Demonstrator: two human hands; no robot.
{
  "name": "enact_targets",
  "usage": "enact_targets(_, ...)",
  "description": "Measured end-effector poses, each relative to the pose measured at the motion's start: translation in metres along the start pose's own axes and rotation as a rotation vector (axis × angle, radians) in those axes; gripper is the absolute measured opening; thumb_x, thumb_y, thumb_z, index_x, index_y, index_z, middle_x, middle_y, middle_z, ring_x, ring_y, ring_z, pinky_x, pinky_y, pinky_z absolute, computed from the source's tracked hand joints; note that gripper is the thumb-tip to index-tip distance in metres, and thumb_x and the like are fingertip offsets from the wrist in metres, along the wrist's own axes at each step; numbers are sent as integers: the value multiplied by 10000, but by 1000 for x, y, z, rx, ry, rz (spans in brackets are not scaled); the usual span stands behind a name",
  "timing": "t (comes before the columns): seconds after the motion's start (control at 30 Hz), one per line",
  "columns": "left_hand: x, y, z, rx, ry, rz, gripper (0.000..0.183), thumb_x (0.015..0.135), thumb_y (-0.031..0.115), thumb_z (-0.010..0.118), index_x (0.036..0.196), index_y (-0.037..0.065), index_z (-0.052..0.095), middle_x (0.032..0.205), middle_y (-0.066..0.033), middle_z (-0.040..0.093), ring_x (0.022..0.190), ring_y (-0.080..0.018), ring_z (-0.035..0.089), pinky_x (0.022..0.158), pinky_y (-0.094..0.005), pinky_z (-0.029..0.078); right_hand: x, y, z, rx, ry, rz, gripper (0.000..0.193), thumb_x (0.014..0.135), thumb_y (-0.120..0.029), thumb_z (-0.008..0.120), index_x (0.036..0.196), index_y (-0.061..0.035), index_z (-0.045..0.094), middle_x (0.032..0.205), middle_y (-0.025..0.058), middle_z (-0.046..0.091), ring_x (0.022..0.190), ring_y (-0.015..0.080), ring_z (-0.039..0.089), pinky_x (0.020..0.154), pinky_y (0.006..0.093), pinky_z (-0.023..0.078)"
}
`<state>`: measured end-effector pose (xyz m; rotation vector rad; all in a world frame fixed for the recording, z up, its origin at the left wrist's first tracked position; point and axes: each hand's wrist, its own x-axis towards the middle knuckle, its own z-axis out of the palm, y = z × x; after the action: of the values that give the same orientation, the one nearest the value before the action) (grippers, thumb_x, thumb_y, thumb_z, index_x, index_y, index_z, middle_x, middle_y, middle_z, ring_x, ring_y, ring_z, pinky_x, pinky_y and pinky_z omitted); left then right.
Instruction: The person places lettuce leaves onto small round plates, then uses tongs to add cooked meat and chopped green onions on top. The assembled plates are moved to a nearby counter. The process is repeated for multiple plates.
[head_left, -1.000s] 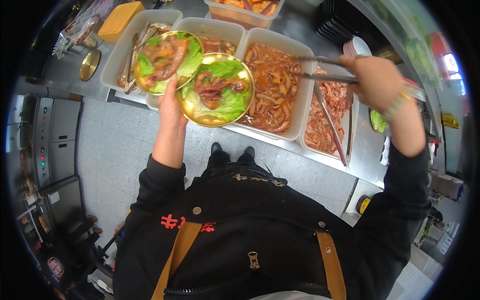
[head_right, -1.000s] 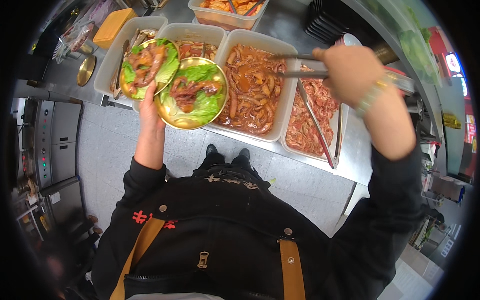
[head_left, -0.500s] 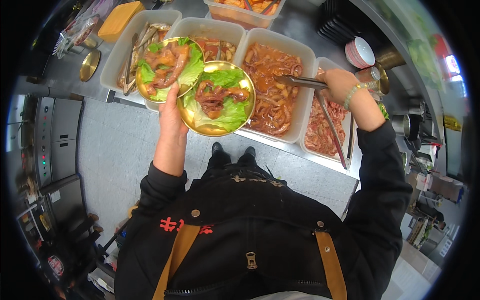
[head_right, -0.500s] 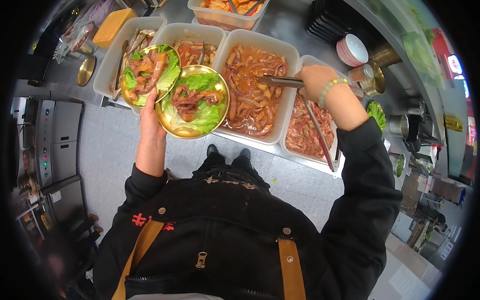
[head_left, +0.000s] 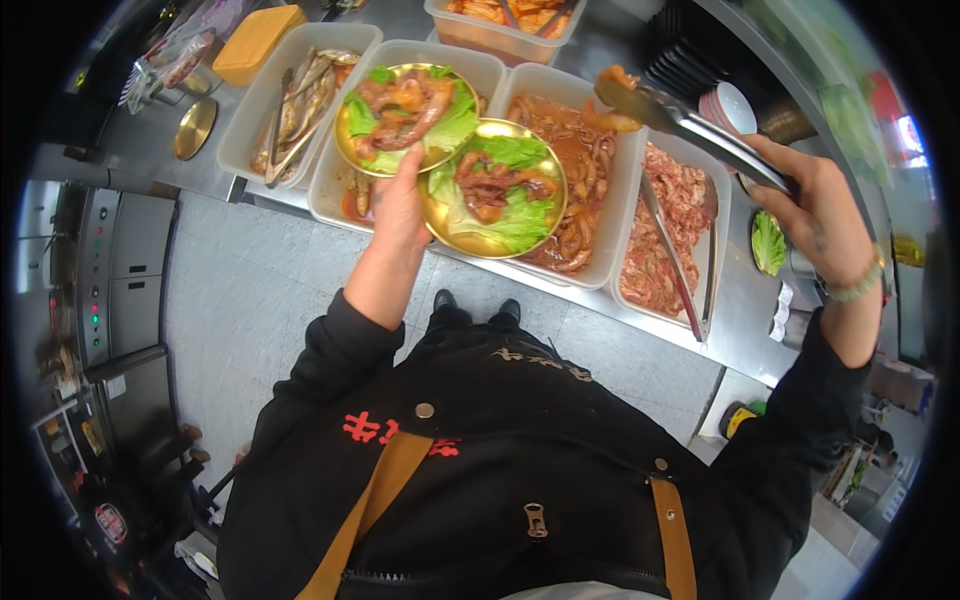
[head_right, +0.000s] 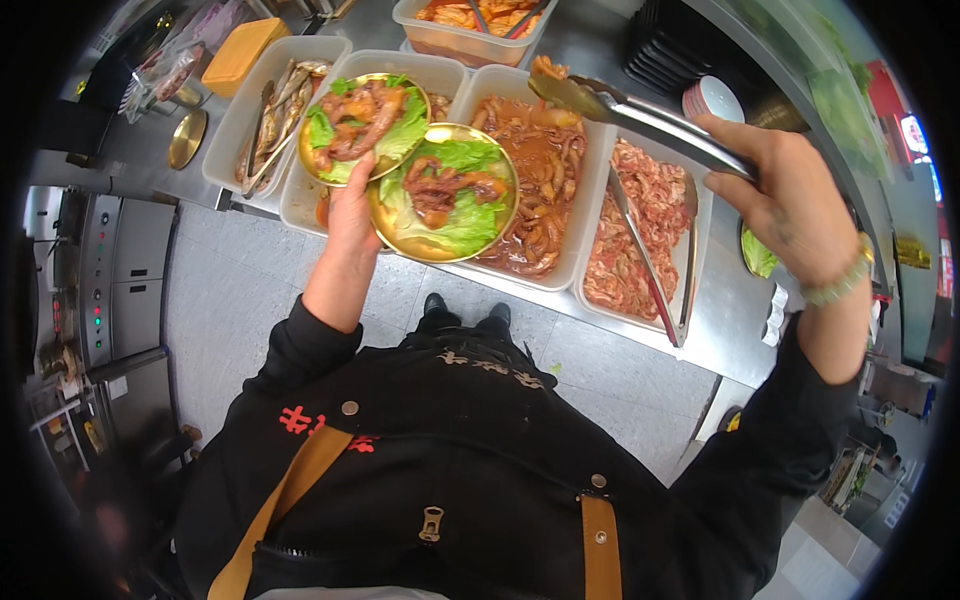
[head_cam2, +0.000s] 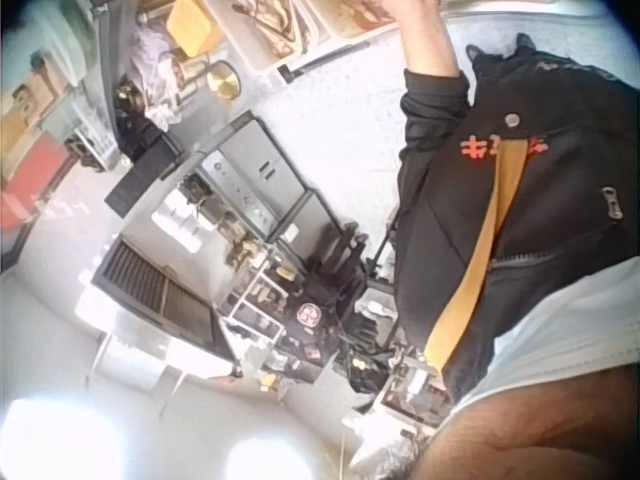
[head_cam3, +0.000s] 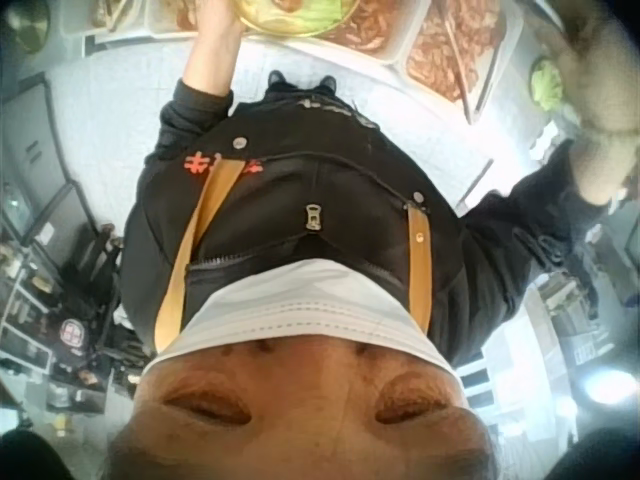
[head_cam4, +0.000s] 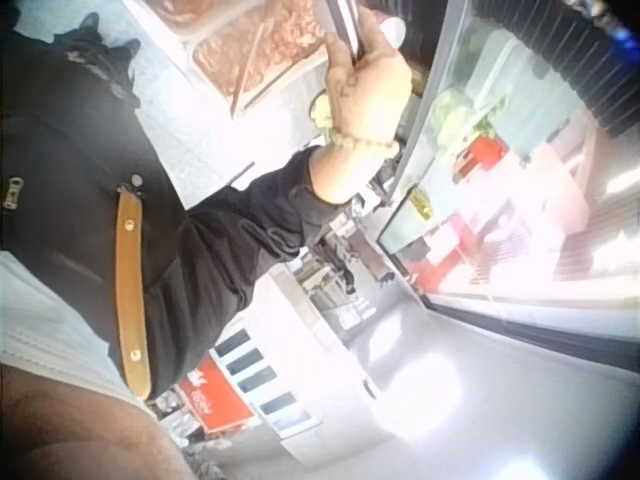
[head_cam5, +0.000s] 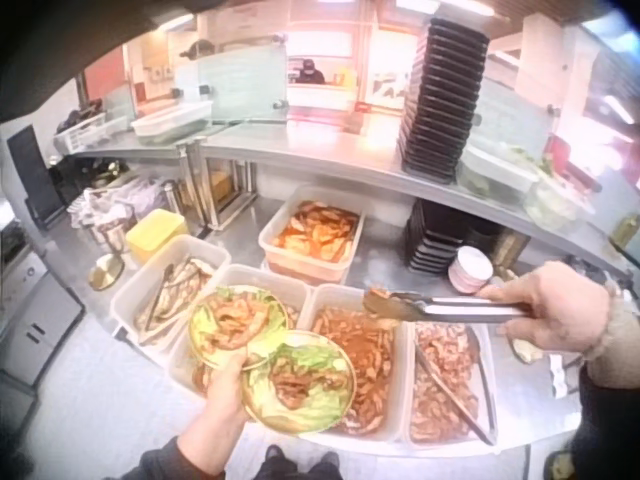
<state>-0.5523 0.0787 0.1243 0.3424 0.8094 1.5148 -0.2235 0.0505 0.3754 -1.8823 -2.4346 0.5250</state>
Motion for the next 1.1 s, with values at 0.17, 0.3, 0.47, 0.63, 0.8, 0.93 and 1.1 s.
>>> enact_targets(0.17,1,-2,9,-60,-25,-38,338,898,139,558,1180,-29,482,1115,-141,573,973,-226,596,818,-348,523,-2,-23,-3,142,41,-138,434,783,35,603,1206,70,512,893,70,641,779,111,539,789,260,454)
enact_targets(0.3,-1,0,10,-85,-3,-49,324,896,141,562,1159,-39,498,1103,-140,581,966,-226,600,803,-343,528,16,-46,33,21,-139,-99,434,730,3,665,1154,1,572,781,176,606,652,206,598,653,311,472)
enact_targets(0.47,0,4,0,-101,36,30,342,889,148,575,1167,-34,493,1109,-136,579,966,-227,600,804,-339,526,27,-51,58,-42,-158,-274,477,697,-48,691,1160,-38,572,812,176,609,712,337,583,651,371,463)
enact_targets(0.63,3,9,-12,-79,63,74,353,888,141,573,1189,-19,481,1125,-135,572,969,-230,599,817,-347,522,25,-65,54,-146,-14,-302,486,690,-58,686,1161,-39,564,807,166,607,707,341,577,640,370,463)
enact_targets(0.8,9,28,-26,-63,42,94,354,881,130,581,1178,-39,490,1142,-137,573,1000,-234,591,854,-354,509,33,-65,46,-141,3,-283,498,693,-91,700,1170,-35,563,815,158,611,703,318,591,647,350,476)
enact_targets(0.93,12,52,-43,-43,56,148,359,871,125,594,1170,-49,499,1143,-136,577,1007,-228,586,882,-346,493,42,-29,47,-285,-1,-109,586,683,-155,731,1215,-22,526,888,159,623,786,298,617,701,365,489)
enact_targets(1.1,8,75,-64,4,51,178,365,903,140,548,1215,-33,470,1188,-135,550,1045,-224,566,893,-343,483,90,-2,135,-486,-113,-23,728,675,-232,742,1301,-56,416,1005,171,581,899,333,601,759,400,493)
